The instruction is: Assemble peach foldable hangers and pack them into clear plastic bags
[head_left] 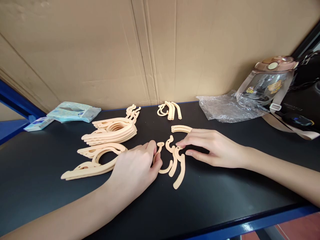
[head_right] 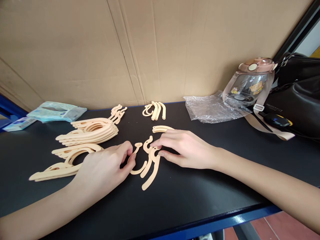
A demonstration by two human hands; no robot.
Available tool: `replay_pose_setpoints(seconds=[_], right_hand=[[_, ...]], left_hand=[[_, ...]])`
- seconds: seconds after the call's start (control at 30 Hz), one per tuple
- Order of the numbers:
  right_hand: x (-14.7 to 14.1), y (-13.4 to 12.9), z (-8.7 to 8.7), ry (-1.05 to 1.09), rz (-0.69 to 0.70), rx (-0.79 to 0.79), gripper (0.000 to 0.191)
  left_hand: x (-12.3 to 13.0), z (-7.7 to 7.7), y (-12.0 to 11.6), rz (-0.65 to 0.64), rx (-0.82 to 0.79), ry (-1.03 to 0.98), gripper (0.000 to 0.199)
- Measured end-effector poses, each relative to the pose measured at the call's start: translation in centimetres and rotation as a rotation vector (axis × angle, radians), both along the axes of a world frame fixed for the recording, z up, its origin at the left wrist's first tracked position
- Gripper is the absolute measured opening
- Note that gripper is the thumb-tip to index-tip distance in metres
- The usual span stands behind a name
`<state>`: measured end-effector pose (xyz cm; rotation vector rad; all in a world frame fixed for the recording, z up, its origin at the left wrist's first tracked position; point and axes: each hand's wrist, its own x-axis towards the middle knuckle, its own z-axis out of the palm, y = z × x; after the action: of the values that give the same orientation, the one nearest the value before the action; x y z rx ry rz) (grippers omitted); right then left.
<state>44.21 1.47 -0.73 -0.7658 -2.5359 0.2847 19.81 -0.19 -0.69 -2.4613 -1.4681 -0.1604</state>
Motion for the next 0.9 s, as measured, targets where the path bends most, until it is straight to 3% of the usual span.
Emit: replay_pose_setpoints(seconds=[0.13, 0.23, 0.37, 0.5, 0.7, 0.87, 0.9], right_hand=[[-0.2, -0.3, 0.1, 0.042, -0.046, 0.131, 0.025], [-0.6, -0.9, 0.3, 0.116, -0.086, 0.177, 0.032], [-1.1, -1.6, 0.5, 0.100, -0.112, 0.217, 0.038], [-1.6, -1.9, 0.2, 0.058, -0.064, 0.253, 0.020], [-2.0, -1.8, 0.0, 0.098, -0.061, 0.081, 0.019], [-1.4, -1.1, 0.2, 0.286, -0.171, -0.248, 0.009], [-1.3, -1.0, 0.2, 0.327, -0.174, -0.324, 0.015]], left_hand=[[-0.2, -0.2, 0.3, -0.065, 0.221, -0.039, 0.016], [-0.2, -0.1, 0.4, -0.204, 0.337, -0.111, 0.018], [0.0, 0.2, 0.1, -0.458, 0.346, -0.181, 0.013], [0.1, 0.3, -0.2, -0.578, 0.299, -0.226, 0.010], [-0.1, -0.3, 0.2, -0.522, 0.176, -0.362, 0.009], [-0.3, -0.8, 0.7, -0.332, -0.004, -0.457, 0.023], [-0.4, -0.7, 0.7, -0.319, -0.032, -0.468, 0.024]])
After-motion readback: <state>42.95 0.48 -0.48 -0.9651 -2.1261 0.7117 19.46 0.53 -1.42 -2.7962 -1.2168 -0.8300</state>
